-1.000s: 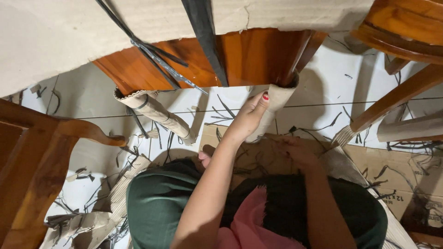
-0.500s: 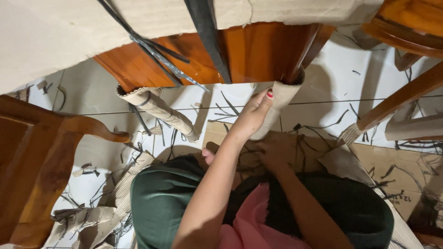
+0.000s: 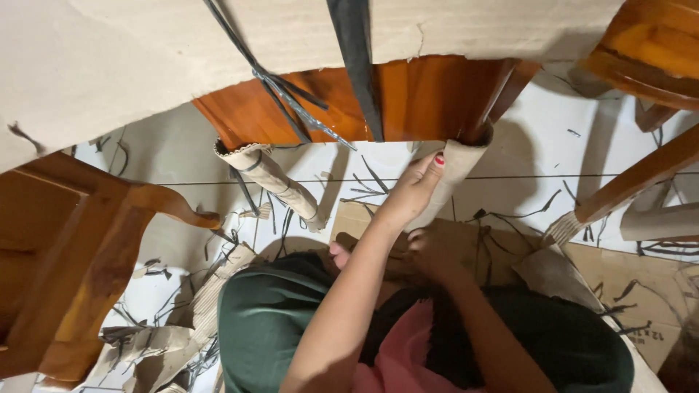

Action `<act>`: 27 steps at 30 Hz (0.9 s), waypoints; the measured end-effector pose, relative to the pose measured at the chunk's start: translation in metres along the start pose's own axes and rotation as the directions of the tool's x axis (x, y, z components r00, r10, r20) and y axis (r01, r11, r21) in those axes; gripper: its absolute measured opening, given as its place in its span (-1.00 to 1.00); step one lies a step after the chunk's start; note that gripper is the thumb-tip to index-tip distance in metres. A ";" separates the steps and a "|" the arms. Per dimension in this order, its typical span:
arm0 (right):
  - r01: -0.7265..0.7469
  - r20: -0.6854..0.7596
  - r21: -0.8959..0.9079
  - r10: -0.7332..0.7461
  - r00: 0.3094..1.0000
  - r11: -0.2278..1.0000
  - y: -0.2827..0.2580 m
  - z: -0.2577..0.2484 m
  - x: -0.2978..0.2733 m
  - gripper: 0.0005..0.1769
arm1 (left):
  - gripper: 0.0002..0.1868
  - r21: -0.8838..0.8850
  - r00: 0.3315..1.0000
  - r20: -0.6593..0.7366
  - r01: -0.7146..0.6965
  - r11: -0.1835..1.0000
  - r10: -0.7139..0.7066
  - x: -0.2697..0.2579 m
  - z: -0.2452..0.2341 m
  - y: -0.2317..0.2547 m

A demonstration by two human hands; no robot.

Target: Wrapping cardboard around the legs of a wooden chair and securing it with plastic ties for protection.

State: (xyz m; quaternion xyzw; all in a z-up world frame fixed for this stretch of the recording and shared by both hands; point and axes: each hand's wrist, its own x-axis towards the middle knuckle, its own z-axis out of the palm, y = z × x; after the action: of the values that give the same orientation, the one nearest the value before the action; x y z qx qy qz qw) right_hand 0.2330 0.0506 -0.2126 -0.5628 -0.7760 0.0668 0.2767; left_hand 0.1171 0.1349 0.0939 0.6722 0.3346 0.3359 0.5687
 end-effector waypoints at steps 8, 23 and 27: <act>-0.752 0.413 0.236 0.637 0.651 0.616 -0.068 -0.240 0.028 -0.63 | -0.43 0.017 0.999 -0.008 0.047 0.999 -0.047 -0.006 -0.002 0.003; -0.653 0.190 0.677 0.777 0.601 0.340 -0.063 -0.267 0.011 -0.77 | -0.44 -0.036 0.999 -0.004 0.042 0.998 -0.042 -0.013 0.000 0.027; -0.649 0.117 0.684 0.827 0.550 0.335 -0.096 -0.299 0.031 -0.79 | -0.43 -0.070 1.000 -0.003 0.022 0.997 -0.023 -0.008 0.000 0.010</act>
State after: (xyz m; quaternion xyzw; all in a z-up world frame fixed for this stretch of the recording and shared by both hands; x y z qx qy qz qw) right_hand 0.2970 -0.0175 0.0882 -0.7201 -0.3104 0.3820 0.4890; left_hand 0.1134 0.1267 0.1033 0.6474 0.3313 0.3422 0.5950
